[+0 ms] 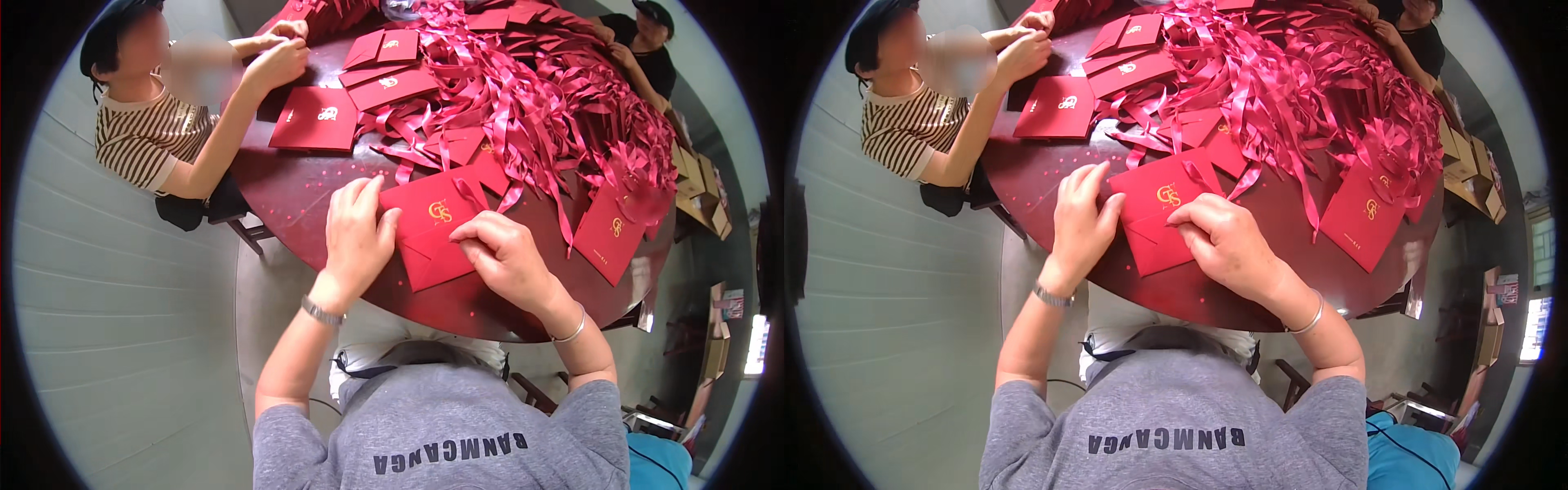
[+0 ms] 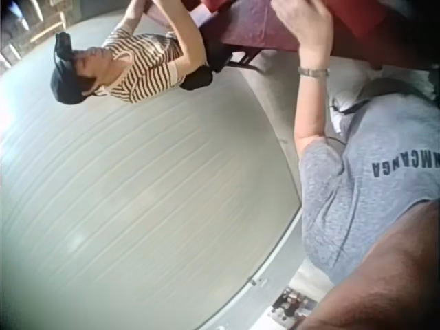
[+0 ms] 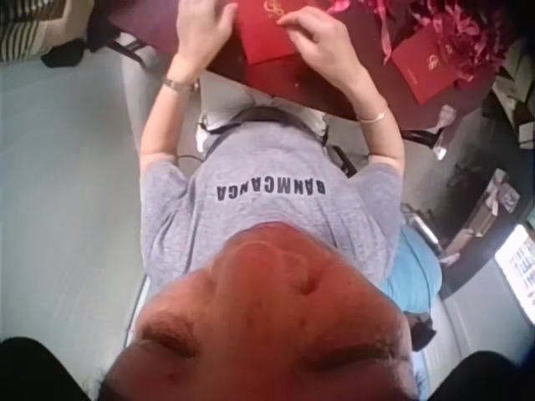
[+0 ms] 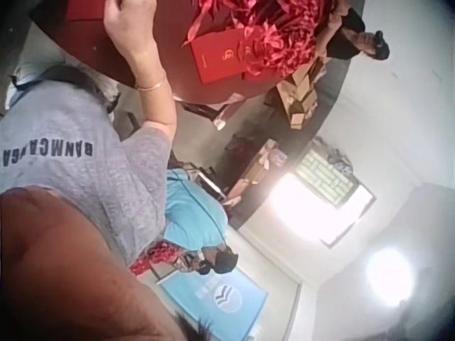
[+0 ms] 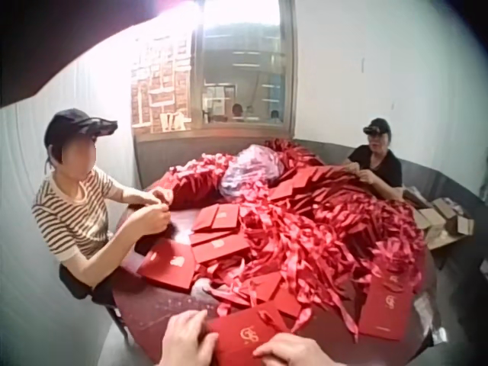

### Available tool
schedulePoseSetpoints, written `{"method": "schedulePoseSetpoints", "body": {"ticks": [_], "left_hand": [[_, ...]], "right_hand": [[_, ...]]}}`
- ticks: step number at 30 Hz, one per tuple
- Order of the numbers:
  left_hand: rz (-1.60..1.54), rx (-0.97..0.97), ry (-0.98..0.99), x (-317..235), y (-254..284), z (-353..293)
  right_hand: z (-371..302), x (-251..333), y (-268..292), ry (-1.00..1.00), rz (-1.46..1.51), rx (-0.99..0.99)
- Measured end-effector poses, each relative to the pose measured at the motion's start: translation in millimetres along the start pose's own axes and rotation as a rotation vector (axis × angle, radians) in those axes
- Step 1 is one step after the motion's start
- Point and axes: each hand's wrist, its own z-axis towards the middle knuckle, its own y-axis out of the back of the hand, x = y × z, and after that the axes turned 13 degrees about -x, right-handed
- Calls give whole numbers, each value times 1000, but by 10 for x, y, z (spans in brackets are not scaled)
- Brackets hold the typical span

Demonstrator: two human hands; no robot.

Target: The person assembles paper gift bags by hand, threading ribbon handles through the bag slots and folding the bags on the table.

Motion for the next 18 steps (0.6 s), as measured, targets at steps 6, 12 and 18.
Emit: {"method": "schedulePoseSetpoints", "body": {"ticks": [6, 12, 18], "left_hand": [[53, 215, -99, -8, -209, 149], [72, 183, -122, -157, -107, 224], [-195, 495, 205, -108, -7, 469]], "right_hand": [[-56, -202, -181, 97, -28, 7], [-244, -434, -444, 91, -37, -83], [-244, -388, -465, 184, -16, -149]]}}
